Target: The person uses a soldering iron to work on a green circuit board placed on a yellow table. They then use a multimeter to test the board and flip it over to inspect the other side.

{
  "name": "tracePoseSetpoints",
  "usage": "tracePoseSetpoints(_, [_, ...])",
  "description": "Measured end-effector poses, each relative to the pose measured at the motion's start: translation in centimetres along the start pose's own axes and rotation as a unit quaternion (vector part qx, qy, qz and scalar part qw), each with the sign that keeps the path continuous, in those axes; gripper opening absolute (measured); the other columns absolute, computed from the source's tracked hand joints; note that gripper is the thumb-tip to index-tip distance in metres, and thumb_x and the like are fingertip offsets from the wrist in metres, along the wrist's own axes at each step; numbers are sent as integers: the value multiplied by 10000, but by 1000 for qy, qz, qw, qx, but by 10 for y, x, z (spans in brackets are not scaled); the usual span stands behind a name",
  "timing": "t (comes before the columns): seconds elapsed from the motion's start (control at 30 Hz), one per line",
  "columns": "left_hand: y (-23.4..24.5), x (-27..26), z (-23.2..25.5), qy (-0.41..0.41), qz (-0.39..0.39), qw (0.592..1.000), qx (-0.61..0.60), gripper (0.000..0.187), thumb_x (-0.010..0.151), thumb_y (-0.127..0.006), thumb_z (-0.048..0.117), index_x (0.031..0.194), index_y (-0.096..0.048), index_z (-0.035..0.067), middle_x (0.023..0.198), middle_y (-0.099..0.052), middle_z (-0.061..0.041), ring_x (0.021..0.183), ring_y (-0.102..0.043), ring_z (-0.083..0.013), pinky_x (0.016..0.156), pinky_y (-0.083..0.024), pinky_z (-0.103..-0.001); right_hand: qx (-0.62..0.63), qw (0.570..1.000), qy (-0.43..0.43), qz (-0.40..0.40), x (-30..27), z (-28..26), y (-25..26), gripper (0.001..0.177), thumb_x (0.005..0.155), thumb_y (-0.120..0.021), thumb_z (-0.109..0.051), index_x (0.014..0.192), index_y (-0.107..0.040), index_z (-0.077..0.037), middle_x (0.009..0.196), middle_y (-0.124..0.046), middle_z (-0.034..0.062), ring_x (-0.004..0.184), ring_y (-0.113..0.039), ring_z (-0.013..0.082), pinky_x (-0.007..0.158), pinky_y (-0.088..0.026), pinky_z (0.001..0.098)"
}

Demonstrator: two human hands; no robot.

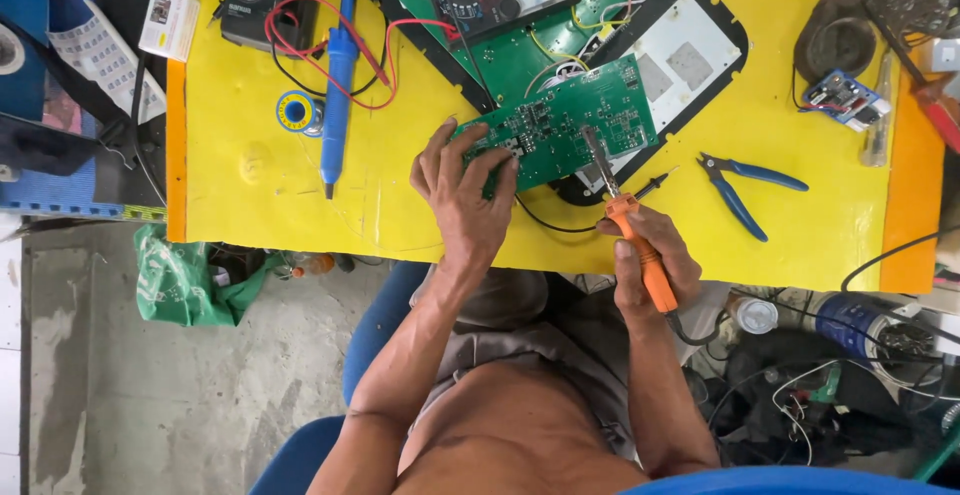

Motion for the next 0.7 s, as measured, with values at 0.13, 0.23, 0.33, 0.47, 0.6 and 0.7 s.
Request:
tracePoseSetpoints(0.13, [-1,0,2,-8,10,1000,6,83,931,-784,252,945,-758,175,1238,-651,-2,1377,-481,-279,1120,-281,-513,-15,1000,3,4,2,-4,-1,222,1014,-597,22,1140,-587,204,1037,-672,363,878,-755,488,694,-676,536])
tracePoseSetpoints(0.23, [-2,0,3,-10,18,1000,6,86,933,-784,250,948,-763,168,1232,-660,-9,1368,-496,-277,1122,-283,-512,-7,1000,-4,-2,1,-4,-2,225,1018,-597,8,1152,-593,189,1039,-662,353,898,-742,504,702,-672,559])
tracePoseSetpoints(0.33, [-2,0,1,-6,20,1000,2,88,927,-789,249,941,-765,165,1226,-663,-8,1361,-497,-271,1124,-277,-517,-5,1000,-7,-12,3,-7,-8,220,1011,-595,13,1151,-601,182,1031,-669,344,893,-745,496,691,-673,564])
tracePoseSetpoints(0.47, [-4,-1,-4,3,24,999,-28,84,929,-785,260,947,-760,182,1212,-661,3,1357,-501,-263,1129,-256,-510,-21,1000,-6,0,3,-11,-12,207,1008,-619,-34,1083,-652,156,993,-700,317,875,-751,462,722,-674,518])
tracePoseSetpoints(0.6, [-4,-2,-6,8,24,999,-43,80,936,-775,270,956,-758,194,1211,-659,4,1361,-498,-256,1134,-235,-503,-30,1000,-2,-7,5,-11,-20,209,1000,-642,-44,1059,-674,154,972,-713,307,871,-746,445,737,-669,505])
tracePoseSetpoints(0.7, [-5,-2,-6,10,27,999,-45,84,941,-771,268,959,-760,186,1204,-657,-11,1364,-494,-258,1142,-223,-510,-27,999,-17,-15,-4,-1,-16,214,1003,-644,-52,1062,-679,151,973,-714,311,868,-746,446,741,-670,512])
Point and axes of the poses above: each hand's wrist, its own x-axis towards the middle knuckle, its own y-axis out of the back of the hand, z = x × y, the point moved 3 cm from there along x, towards the middle knuckle
